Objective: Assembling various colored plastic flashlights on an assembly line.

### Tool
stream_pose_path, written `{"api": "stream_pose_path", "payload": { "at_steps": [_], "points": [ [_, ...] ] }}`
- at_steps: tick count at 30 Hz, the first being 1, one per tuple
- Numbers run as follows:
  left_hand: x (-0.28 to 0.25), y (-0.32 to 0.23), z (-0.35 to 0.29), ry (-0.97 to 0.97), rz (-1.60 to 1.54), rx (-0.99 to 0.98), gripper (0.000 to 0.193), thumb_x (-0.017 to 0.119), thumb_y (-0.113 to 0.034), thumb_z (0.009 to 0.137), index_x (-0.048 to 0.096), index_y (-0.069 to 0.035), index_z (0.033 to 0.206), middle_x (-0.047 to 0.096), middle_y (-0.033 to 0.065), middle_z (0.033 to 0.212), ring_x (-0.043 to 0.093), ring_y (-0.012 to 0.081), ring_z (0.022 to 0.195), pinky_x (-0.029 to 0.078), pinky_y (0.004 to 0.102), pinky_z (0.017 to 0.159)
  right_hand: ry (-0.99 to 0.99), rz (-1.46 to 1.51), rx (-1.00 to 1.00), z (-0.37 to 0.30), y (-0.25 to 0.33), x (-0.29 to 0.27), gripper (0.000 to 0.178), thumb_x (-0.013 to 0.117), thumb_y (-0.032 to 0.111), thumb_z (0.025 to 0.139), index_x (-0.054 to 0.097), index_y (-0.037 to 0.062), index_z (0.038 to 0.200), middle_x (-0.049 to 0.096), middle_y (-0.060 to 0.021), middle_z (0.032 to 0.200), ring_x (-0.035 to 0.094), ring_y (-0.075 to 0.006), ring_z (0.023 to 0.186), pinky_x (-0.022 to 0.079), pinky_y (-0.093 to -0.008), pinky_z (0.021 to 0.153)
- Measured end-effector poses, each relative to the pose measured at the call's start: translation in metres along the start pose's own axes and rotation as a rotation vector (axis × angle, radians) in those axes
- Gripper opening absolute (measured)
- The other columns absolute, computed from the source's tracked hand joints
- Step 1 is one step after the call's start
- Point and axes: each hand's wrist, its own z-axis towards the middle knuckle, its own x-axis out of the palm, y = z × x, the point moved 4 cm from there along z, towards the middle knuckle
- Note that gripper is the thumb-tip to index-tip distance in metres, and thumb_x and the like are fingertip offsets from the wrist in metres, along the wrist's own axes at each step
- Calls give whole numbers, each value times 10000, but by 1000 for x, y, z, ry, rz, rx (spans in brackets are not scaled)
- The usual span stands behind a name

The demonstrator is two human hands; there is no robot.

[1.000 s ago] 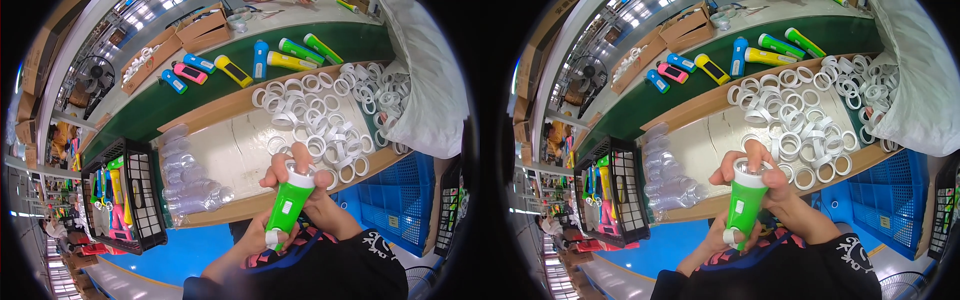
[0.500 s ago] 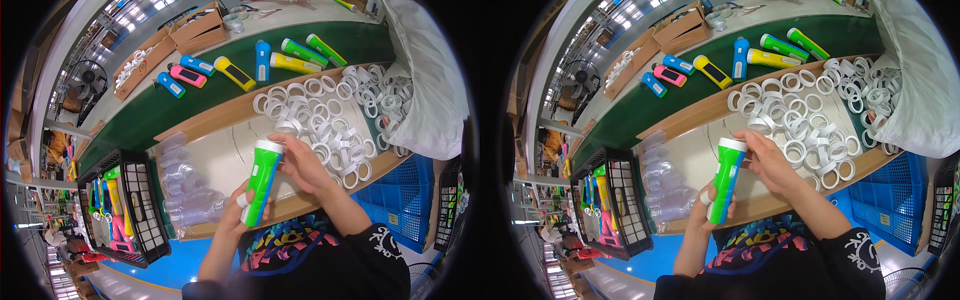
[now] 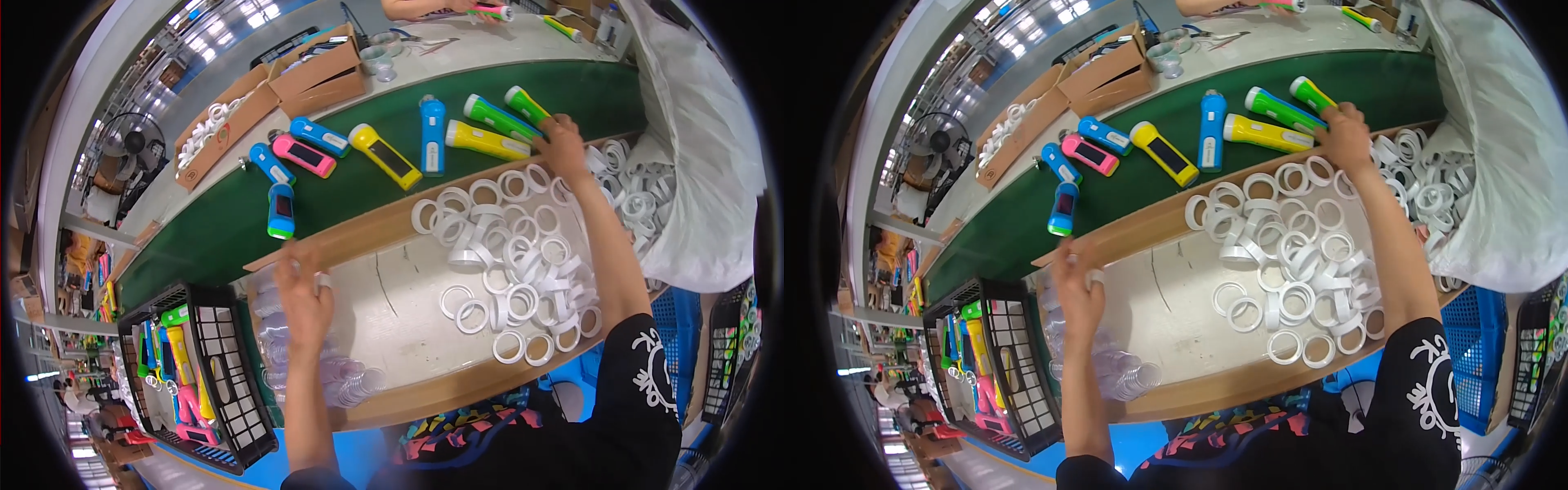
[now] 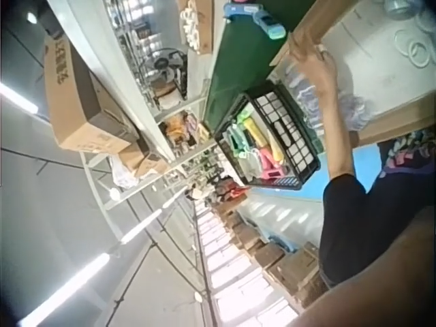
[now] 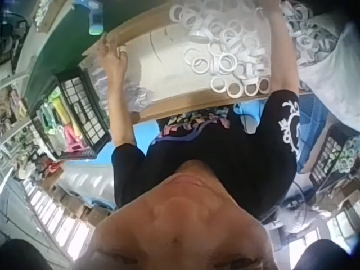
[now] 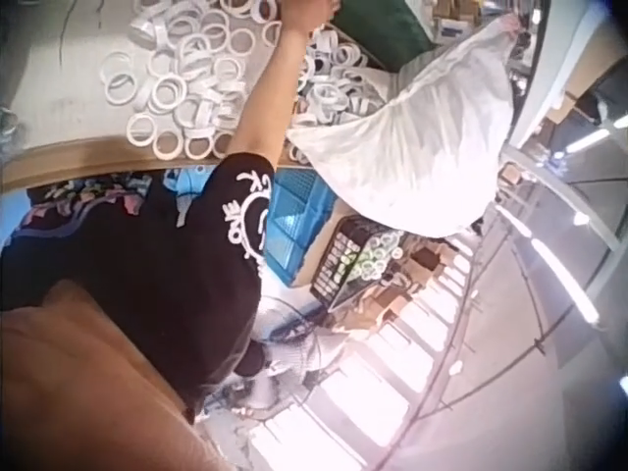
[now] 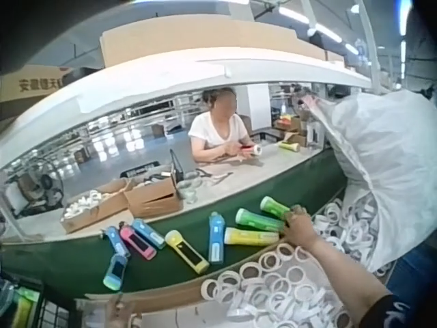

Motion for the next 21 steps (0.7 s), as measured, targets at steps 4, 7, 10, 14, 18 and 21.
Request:
{"api": "stream_pose_path", "payload": {
  "at_steps": [4,7,10,14,18,21],
  "points": [
    [24,-20,-37,377,-183,74,479,602,7,663,582,-69,1135,492,194,1218,470,378,1097,418,429,944,198,258,-42,19,9,20,235,648,249,804,616,54,931,617,-161,898,585,-355,829,478,-429,733],
    [19,-38,-45,397,-73,72,476,622,1,670,576,-79,1137,497,184,1205,472,374,1101,433,429,924,434,533,-191,16,113,29,326,609,346,842,590,61,1000,651,-159,829,627,-350,746,493,-443,669],
    [16,-54,-46,440,-123,59,464,612,13,682,570,-78,1135,529,176,1156,510,356,1059,455,412,887,620,218,-235,6,175,48,479,575,448,846,521,86,1154,649,-165,901,628,-349,856,506,-434,710],
    [15,-71,-64,552,-282,104,469,620,-6,672,561,-99,1128,571,123,967,569,304,911,479,398,813,697,358,-85,22,170,90,577,654,441,772,501,140,1239,627,-178,1043,600,-349,969,475,-433,848],
    [28,-114,-61,390,-469,208,488,674,-96,720,550,-129,1191,481,207,1220,519,363,1046,470,410,843,597,591,-95,14,165,91,489,677,357,775,539,141,1191,616,-159,1004,605,-292,873,476,-361,781],
    [48,-129,-59,350,-340,386,383,666,-137,719,586,-116,1093,455,211,1256,509,346,1064,451,410,870,853,1040,193,10,193,42,447,684,324,799,543,150,1185,540,-29,865,489,-90,691,426,-228,614]
  ]
}}
